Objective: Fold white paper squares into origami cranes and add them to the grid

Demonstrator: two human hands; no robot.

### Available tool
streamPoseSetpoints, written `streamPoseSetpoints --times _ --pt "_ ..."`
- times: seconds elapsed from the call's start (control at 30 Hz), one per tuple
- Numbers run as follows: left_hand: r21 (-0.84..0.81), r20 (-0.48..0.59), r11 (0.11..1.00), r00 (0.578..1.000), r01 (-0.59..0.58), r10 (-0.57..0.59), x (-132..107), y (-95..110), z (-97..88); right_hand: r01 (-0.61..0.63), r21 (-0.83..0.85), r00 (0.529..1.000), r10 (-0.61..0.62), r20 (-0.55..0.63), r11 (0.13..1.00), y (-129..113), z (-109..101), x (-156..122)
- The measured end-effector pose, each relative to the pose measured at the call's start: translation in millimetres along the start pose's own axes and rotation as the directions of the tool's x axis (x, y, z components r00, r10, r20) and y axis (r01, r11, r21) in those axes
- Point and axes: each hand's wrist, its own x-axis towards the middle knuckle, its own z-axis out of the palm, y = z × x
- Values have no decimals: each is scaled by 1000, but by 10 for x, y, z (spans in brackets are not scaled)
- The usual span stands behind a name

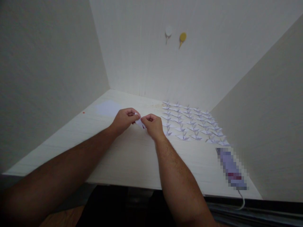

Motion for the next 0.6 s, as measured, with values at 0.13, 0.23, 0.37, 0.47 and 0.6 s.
streamPoseSetpoints --times 0.13,0.23,0.37,0.47,0.6 --pt "24 -5 1000 1000 -9 9 9 15 -6 13 -42 1000 -13 2 999 38 4 7" --pt "31 30 999 999 -12 11 3 32 -10 16 -80 1000 -16 4 997 49 -4 12" --pt "21 9 999 999 48 -48 -4 42 -7 43 -121 999 -40 26 992 32 -21 9" --pt "-26 -5 997 998 70 -70 15 24 -1 47 -121 999 -43 33 992 31 -21 8" --pt "-175 31 978 993 117 -114 56 -21 -6 13 -10 1000 -12 7 1000 65 -7 26"
